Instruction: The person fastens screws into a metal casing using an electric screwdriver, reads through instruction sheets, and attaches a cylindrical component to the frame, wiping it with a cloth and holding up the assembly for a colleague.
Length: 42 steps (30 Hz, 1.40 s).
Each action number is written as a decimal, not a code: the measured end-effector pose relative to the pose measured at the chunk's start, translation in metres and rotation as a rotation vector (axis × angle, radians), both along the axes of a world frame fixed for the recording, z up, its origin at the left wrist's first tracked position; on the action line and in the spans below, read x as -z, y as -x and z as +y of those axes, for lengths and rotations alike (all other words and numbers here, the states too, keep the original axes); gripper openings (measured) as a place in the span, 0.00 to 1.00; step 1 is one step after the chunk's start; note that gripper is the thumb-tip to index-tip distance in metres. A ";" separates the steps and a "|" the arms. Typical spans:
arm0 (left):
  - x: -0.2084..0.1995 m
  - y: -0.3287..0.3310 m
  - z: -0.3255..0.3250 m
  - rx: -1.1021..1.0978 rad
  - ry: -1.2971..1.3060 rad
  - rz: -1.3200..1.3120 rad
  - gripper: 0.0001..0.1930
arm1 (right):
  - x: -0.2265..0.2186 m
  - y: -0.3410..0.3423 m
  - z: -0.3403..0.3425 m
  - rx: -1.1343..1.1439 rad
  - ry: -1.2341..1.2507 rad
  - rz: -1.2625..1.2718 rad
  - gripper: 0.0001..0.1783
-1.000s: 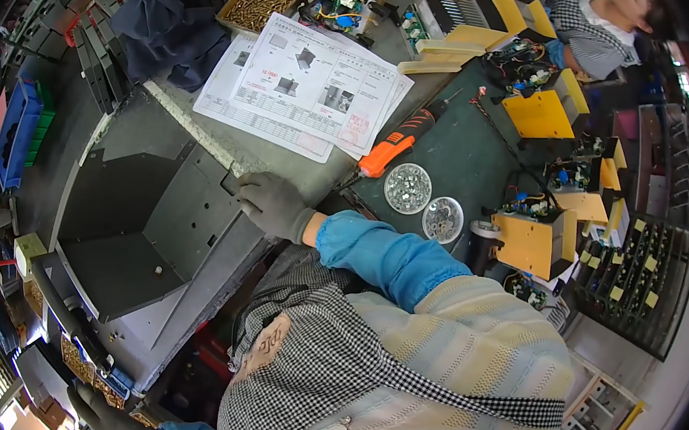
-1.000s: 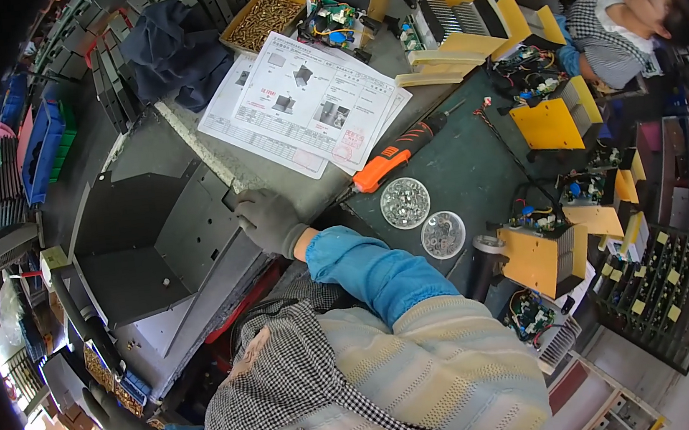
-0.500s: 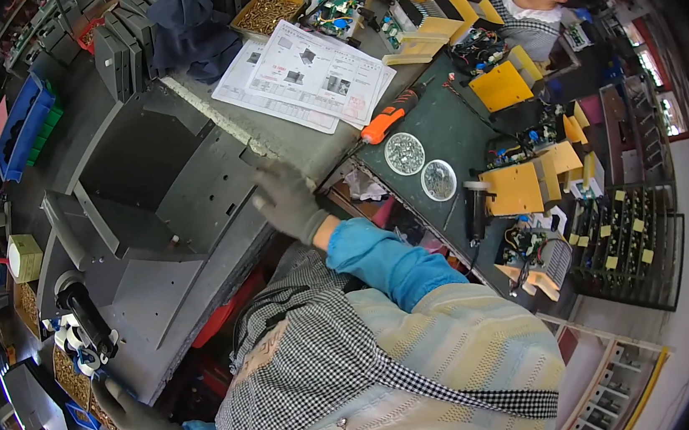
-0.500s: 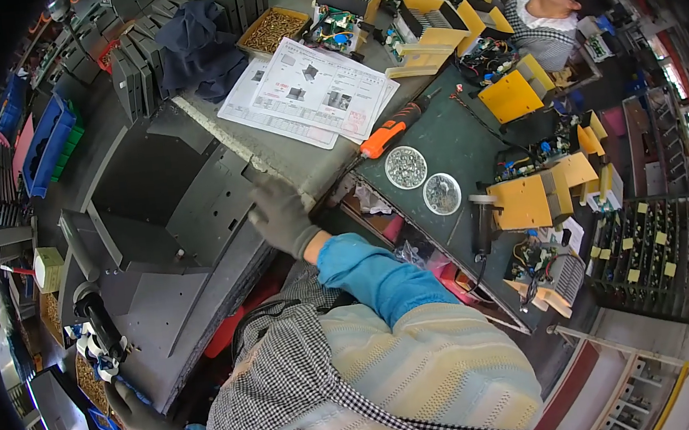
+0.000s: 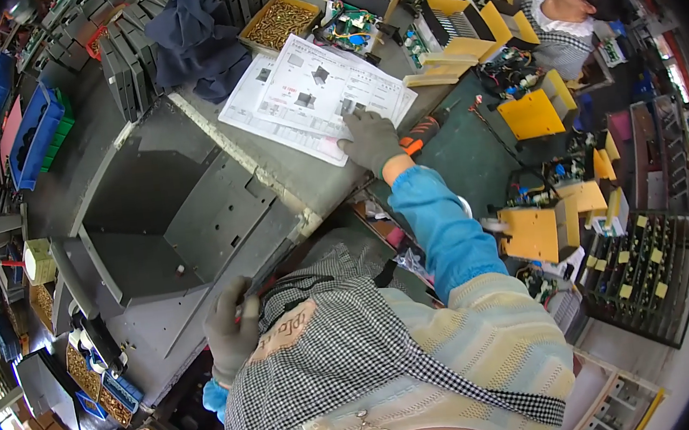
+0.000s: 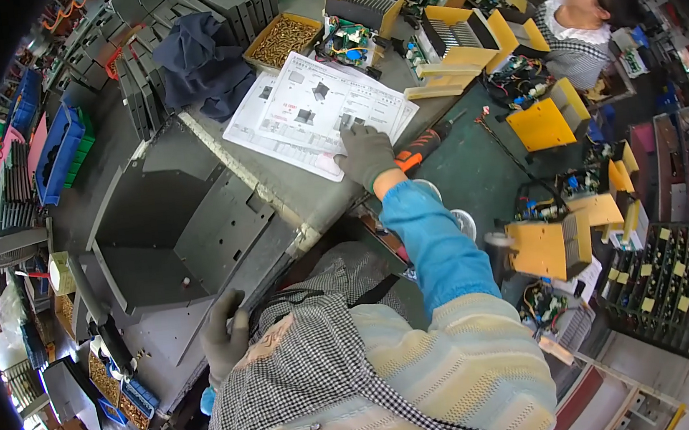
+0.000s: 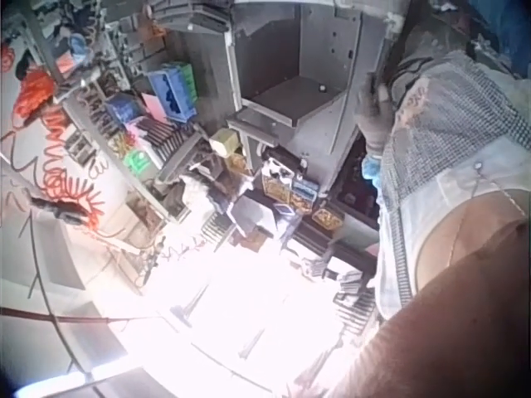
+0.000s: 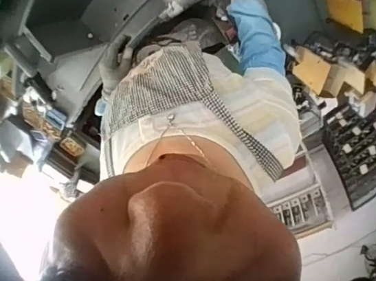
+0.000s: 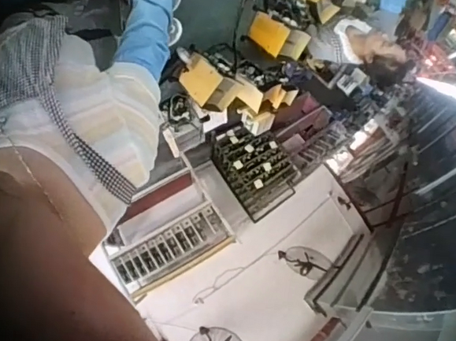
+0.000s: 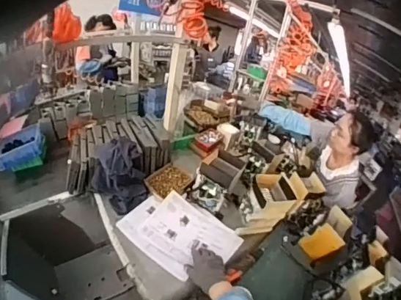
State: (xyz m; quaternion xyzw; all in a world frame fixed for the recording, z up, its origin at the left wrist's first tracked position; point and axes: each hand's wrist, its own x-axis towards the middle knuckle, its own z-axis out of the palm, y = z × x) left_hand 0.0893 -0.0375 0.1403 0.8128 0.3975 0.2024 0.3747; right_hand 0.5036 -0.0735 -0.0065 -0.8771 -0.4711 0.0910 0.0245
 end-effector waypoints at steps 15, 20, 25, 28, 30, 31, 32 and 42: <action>0.026 -0.170 0.028 0.189 0.209 0.239 0.18 | 0.000 -0.037 -0.018 -0.103 -0.290 0.293 0.16; 0.063 -0.188 0.063 0.126 0.439 0.091 0.20 | 0.002 -0.051 -0.019 -0.035 -0.465 0.474 0.13; 0.074 -0.217 0.109 -0.143 1.102 -0.149 0.28 | -0.059 -0.062 -0.037 0.454 -0.704 0.978 0.13; 0.094 -0.234 0.123 -0.304 1.536 -0.453 0.31 | -0.084 -0.062 -0.053 0.507 -0.810 0.836 0.13; 0.105 -0.252 0.128 -0.280 1.559 -0.458 0.31 | -0.095 -0.062 -0.055 0.503 -0.845 0.711 0.13; 0.111 -0.259 0.129 -0.303 1.533 -0.398 0.31 | -0.100 -0.062 -0.052 0.414 -0.891 0.574 0.13; 0.116 -0.267 0.131 -0.323 1.506 -0.336 0.31 | -0.104 -0.064 -0.049 0.326 -0.935 0.438 0.13; 0.145 -0.307 0.140 -0.412 1.506 -0.255 0.19 | -0.114 -0.069 -0.023 0.191 -0.818 0.317 0.12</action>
